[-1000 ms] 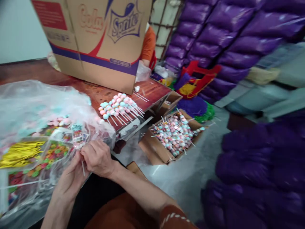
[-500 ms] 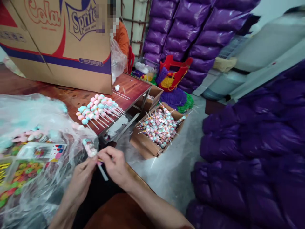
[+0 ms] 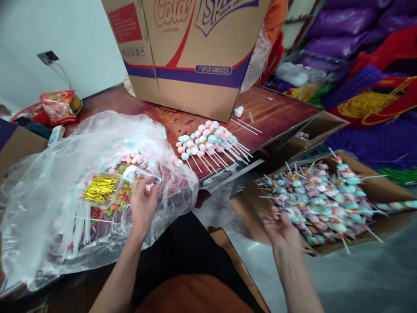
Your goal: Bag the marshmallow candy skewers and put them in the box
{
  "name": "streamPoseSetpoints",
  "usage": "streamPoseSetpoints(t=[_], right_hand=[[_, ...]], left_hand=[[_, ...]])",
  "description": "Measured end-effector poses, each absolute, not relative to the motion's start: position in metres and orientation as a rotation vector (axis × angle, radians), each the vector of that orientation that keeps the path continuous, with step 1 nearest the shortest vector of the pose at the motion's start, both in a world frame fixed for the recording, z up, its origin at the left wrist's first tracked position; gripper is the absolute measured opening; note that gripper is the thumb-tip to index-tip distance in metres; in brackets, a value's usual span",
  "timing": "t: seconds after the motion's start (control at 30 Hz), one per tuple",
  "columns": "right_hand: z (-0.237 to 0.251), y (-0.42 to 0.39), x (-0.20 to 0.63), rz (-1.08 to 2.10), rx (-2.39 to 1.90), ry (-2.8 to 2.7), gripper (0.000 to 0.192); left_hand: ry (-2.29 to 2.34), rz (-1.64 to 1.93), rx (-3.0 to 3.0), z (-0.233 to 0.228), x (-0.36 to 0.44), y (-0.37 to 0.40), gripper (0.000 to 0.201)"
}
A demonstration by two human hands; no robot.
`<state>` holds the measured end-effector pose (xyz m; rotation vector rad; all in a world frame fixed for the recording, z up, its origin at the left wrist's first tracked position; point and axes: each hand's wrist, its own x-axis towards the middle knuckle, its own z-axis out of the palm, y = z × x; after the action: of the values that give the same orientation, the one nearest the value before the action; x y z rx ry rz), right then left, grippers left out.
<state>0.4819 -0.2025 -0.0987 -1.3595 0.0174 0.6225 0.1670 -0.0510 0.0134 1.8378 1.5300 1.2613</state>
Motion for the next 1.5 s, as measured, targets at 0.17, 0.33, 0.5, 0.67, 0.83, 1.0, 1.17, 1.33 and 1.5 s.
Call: streamPoseSetpoints(t=[0.17, 0.33, 0.5, 0.67, 0.83, 1.0, 1.17, 1.33, 1.5], right_hand=[[-0.093, -0.169, 0.447, 0.779, -1.361, 0.004, 0.018], [-0.035, -0.137, 0.333, 0.846, -1.391, -0.653, 0.021], [0.007, -0.094, 0.268, 0.851, -1.328, -1.054, 0.025], [0.010, -0.065, 0.246, 1.210, -1.122, -0.806, 0.023], [0.010, -0.073, 0.251, 1.085, -1.114, -0.784, 0.022], [0.015, -0.086, 0.259, 0.990, -1.126, -0.906, 0.022], [0.016, -0.095, 0.257, 0.882, -1.222, -1.003, 0.035], [0.013, -0.097, 0.263, 0.722, -1.285, -1.093, 0.041], [0.013, -0.095, 0.280, 0.583, -1.287, -1.306, 0.043]], left_hand=[[1.835, 1.165, 1.920, -0.001, 0.125, -0.012, 0.012], [1.759, 1.224, 1.873, -0.003, 0.124, -0.013, 0.011], [1.545, 1.353, 1.607, 0.009, 0.123, -0.032, 0.017], [1.450, 1.430, 1.343, 0.018, 0.127, -0.062, 0.025], [1.330, 1.426, 0.857, 0.020, 0.136, -0.091, 0.035], [0.955, 1.248, 0.368, 0.028, 0.150, -0.089, 0.037], [1.028, 1.424, 0.407, 0.033, 0.162, -0.079, 0.036], [1.086, 1.393, 0.446, 0.035, 0.164, -0.084, 0.040], [1.036, 1.328, 0.291, 0.035, 0.158, -0.076, 0.034]])
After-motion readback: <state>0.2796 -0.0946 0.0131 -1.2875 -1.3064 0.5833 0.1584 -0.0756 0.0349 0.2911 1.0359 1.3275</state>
